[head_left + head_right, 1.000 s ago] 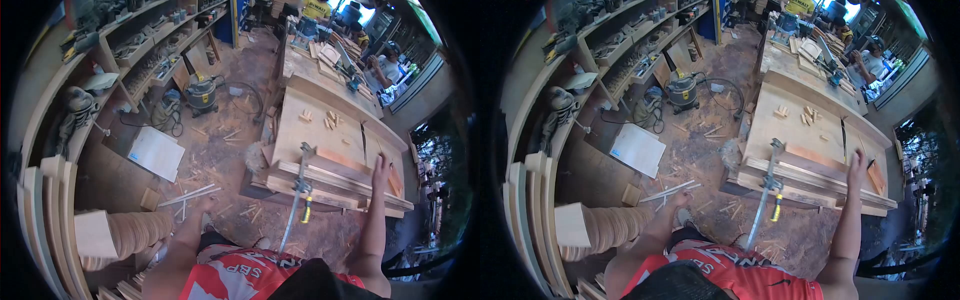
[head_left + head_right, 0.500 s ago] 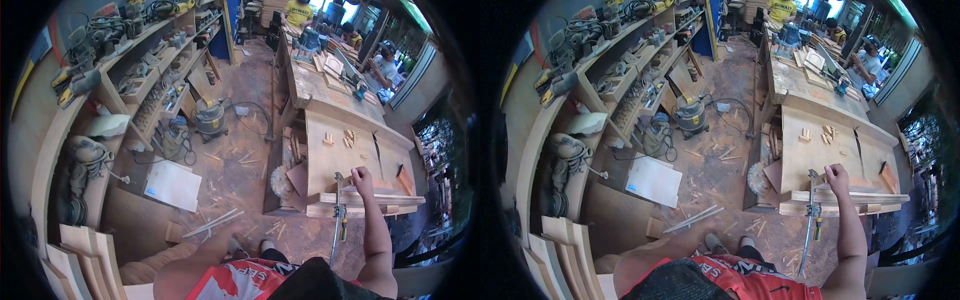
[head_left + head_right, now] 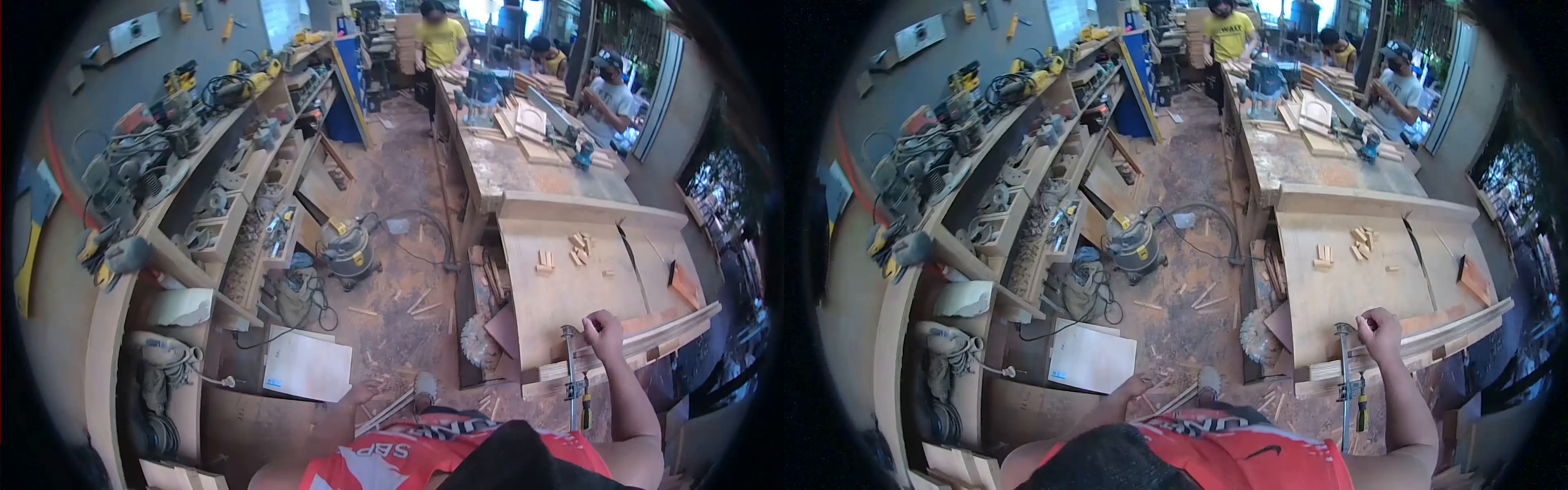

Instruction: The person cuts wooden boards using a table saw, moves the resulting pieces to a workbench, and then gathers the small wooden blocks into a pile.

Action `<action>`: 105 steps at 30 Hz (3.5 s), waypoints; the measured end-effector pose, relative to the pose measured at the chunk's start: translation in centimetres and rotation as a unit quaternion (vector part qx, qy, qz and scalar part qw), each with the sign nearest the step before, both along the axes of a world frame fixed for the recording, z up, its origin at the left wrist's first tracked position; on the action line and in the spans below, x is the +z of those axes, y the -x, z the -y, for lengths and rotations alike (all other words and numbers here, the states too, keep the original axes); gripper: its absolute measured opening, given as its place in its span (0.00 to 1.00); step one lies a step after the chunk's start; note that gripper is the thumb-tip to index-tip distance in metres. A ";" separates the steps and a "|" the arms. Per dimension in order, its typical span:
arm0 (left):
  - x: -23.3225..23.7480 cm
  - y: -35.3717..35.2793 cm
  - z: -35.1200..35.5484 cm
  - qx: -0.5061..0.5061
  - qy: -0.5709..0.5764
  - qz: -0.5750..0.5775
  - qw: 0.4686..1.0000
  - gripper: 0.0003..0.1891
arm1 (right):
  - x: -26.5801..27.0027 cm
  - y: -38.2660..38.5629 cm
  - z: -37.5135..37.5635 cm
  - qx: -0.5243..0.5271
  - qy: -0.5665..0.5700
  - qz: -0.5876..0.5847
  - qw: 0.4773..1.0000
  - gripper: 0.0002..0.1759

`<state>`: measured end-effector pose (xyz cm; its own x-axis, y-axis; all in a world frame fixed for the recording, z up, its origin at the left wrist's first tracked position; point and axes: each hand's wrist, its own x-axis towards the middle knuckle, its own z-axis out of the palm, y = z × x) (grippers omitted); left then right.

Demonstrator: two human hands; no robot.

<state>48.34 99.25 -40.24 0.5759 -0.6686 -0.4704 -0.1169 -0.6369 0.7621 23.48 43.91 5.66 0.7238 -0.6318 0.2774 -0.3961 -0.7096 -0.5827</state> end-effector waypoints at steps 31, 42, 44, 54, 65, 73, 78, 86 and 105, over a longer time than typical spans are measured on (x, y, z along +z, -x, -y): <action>6.3 -41.0 25.5 0.065 0.054 -0.428 0.900 0.22 | -0.6 -4.8 0.5 -0.356 0.053 -0.240 0.902 0.21; -1.8 -54.7 30.6 -0.248 -0.045 -0.217 0.943 0.07 | -2.7 -19.8 3.3 -0.352 -0.048 -0.177 0.918 0.20; -0.9 -53.5 33.4 -0.286 -0.008 -0.111 0.952 0.12 | -5.6 -21.1 8.3 -0.377 -0.005 -0.211 0.902 0.24; 32.6 -36.9 53.9 -0.223 0.309 0.043 0.924 0.16 | -16.1 -15.0 27.2 -0.571 -0.069 0.086 0.814 0.36; 38.4 -26.0 69.0 -0.395 0.374 0.376 0.750 0.23 | -15.8 -26.0 24.7 -0.150 -0.100 0.111 0.977 0.29; 38.4 -25.9 68.8 -0.404 0.343 0.374 0.761 0.22 | -13.3 -26.1 21.0 -0.185 -0.217 0.161 0.945 0.21; 38.0 -26.2 69.0 -0.408 0.356 0.342 0.768 0.20 | -13.2 -24.4 19.7 -0.321 -0.247 0.281 0.870 0.19; 38.1 -26.9 68.6 -0.407 0.427 0.282 0.757 0.16 | -12.3 -29.9 18.9 -0.382 0.115 -0.050 0.916 0.19; 37.7 -27.1 68.8 -0.410 0.448 0.250 0.754 0.14 | -12.5 -24.0 10.0 -0.593 -0.004 0.011 0.805 0.14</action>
